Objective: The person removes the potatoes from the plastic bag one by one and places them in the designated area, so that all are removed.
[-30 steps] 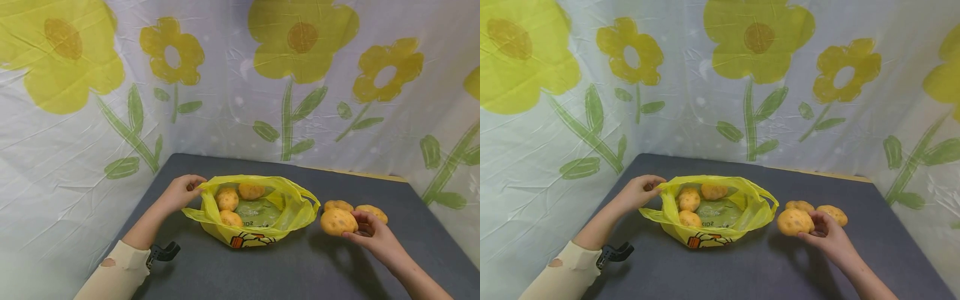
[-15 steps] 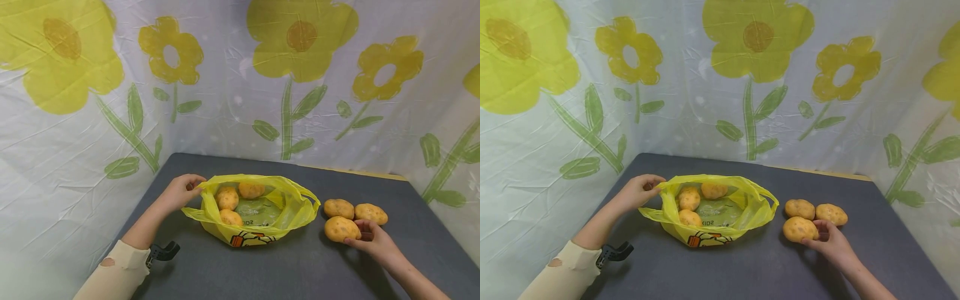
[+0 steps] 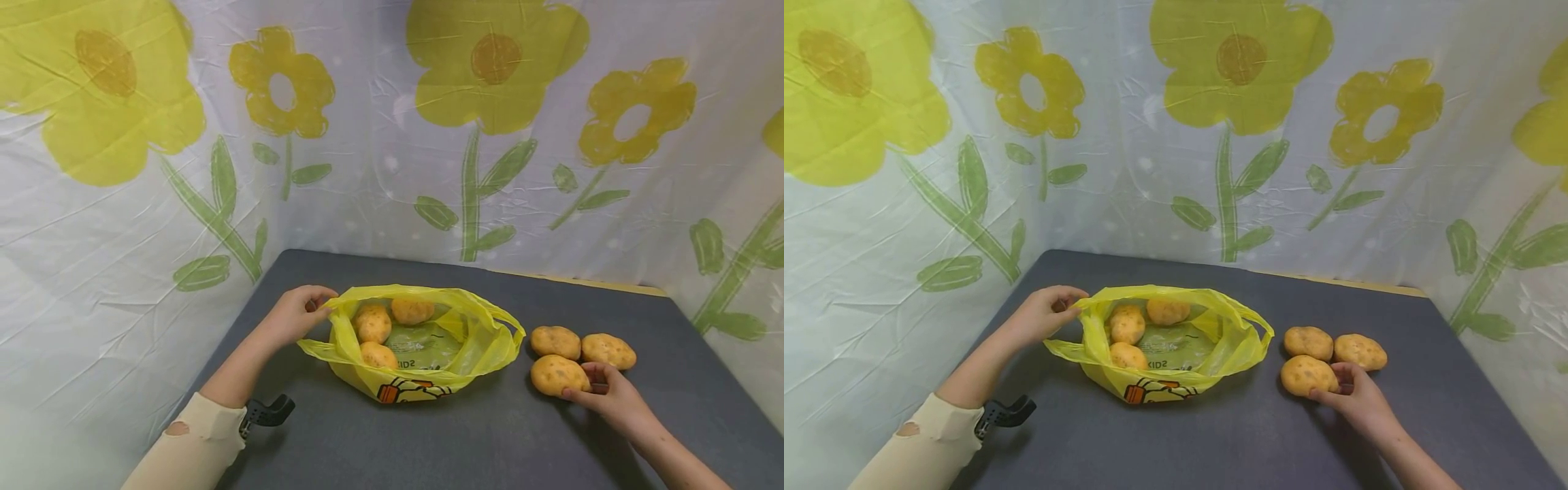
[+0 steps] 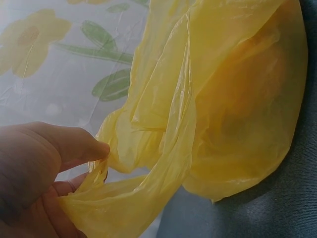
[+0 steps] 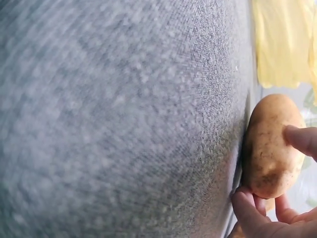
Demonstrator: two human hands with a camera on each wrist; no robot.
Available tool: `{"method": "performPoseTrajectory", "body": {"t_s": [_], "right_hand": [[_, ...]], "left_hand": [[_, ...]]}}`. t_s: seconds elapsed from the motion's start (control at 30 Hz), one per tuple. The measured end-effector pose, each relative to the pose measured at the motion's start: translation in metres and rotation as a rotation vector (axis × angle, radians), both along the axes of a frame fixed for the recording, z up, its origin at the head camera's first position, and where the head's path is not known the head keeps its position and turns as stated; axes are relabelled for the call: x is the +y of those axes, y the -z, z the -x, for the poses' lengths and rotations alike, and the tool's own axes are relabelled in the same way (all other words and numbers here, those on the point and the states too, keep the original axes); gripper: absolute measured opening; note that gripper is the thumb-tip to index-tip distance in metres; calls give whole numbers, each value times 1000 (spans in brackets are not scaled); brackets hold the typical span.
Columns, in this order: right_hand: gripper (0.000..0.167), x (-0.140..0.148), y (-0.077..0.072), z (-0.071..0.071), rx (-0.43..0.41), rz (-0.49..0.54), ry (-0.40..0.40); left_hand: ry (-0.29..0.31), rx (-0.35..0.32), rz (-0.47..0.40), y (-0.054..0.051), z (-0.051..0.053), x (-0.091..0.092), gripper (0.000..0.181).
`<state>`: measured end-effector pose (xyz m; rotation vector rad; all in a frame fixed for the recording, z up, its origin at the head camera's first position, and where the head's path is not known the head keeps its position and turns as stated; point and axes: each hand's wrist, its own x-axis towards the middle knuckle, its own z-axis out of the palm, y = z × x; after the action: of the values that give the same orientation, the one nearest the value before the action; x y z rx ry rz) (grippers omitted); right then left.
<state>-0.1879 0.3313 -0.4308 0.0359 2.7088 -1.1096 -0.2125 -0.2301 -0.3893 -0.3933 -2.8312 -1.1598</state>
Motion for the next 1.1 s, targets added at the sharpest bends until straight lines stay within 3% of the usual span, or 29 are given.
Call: {"method": "performPoseTrajectory", "body": {"t_s": [0.6,1.1], "right_hand": [[86,-3,0,2,-53,31,20],[91,-7,-3,-1,-42,36,18]], "left_hand": [[1,0,3,0,0,2,29],[8,-6,-4,0,0,2,30]]}}
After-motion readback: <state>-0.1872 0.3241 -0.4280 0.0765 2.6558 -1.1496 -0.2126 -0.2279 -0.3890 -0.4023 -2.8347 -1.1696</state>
